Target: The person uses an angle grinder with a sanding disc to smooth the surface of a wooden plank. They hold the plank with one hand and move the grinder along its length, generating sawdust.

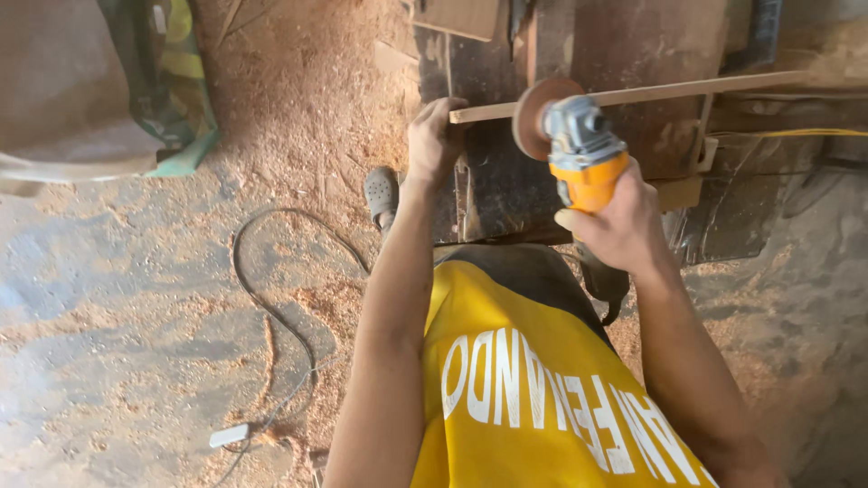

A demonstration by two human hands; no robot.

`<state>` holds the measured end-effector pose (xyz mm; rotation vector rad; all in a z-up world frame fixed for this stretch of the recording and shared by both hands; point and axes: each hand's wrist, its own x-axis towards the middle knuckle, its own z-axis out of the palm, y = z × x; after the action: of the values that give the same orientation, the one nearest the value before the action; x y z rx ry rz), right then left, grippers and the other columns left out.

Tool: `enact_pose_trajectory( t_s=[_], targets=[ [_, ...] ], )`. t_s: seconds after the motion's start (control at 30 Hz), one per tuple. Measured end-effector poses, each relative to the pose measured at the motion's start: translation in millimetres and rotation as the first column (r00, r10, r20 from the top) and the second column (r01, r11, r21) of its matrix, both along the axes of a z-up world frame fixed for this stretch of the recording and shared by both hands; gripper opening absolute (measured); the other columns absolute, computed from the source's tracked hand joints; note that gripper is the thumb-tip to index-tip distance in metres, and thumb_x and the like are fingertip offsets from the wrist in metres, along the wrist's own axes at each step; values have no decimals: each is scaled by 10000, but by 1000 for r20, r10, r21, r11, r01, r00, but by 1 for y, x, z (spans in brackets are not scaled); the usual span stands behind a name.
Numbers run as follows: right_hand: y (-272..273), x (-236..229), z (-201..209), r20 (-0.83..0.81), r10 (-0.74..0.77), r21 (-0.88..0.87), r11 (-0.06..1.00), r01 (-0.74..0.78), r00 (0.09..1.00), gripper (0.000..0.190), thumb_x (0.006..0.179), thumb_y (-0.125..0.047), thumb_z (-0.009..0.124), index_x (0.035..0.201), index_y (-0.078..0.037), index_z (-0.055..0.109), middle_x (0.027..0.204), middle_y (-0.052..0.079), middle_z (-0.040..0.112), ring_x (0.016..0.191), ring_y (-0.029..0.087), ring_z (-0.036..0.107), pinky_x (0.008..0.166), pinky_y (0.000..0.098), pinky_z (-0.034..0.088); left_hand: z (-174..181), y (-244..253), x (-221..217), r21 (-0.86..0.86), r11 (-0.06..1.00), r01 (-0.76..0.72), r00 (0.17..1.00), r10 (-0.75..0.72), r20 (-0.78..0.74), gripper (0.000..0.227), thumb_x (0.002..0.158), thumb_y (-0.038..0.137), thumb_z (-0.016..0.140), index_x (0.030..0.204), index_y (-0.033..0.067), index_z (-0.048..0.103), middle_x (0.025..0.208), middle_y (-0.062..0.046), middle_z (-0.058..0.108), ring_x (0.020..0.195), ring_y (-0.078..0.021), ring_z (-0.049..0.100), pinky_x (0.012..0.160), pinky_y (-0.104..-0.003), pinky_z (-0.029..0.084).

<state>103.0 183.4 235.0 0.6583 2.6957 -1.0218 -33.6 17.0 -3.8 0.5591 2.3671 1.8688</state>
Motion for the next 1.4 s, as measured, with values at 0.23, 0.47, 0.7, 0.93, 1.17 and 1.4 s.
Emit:
enact_pose_trajectory(
  t_s=[0.23,0.47,0.7,0.93,1.17,1.4],
  targets=[
    [-33,-41,-16,155,143,26,989,-148,978,713,744,-211,836,1265,88,451,1082,267,698,1043,447,698,901,468,563,2,-5,-1,63,998,29,1000,-29,5,192,870,51,739,1055,47,690,984,-159,732,932,-367,719,798,-420,588],
    [-42,-40,-20,148,174,26,983,-180,973,706,750,-186,834,1255,103,434,1074,293,682,1029,476,680,872,488,558,6,-11,-2,36,997,63,997,-61,-53,229,862,79,746,1081,43,688,1038,-162,739,968,-345,733,827,-406,603],
    [-11,-11,-14,178,8,60,998,-19,984,706,764,-198,809,1252,108,399,1075,278,688,1027,454,704,886,478,565,-16,-2,-5,-35,995,95,995,-96,-38,205,910,-20,703,1101,53,690,1069,-124,766,1000,-284,768,881,-356,636],
    [39,27,-20,182,-158,140,981,134,970,752,731,-236,835,1271,91,426,1108,272,682,1063,429,698,915,478,554,1,-6,-7,-14,995,95,988,-96,-123,275,847,-49,680,1106,39,705,1118,-149,753,1008,-346,762,892,-395,630],
    [124,60,-33,53,-201,224,957,184,978,776,724,-254,873,1334,56,507,1199,245,677,1123,399,685,958,464,543,-2,-5,-6,-57,992,113,984,-120,-129,130,1014,9,641,1119,26,716,1112,-171,765,1022,-337,772,895,-390,640],
    [205,75,-32,65,-508,152,856,495,859,761,692,-219,861,1322,27,511,1180,174,677,1055,297,712,892,395,586,-5,-4,-7,-107,986,128,971,-146,-191,107,1092,48,614,1084,-11,703,1084,-193,761,1018,-344,773,893,-374,651]
  ],
)
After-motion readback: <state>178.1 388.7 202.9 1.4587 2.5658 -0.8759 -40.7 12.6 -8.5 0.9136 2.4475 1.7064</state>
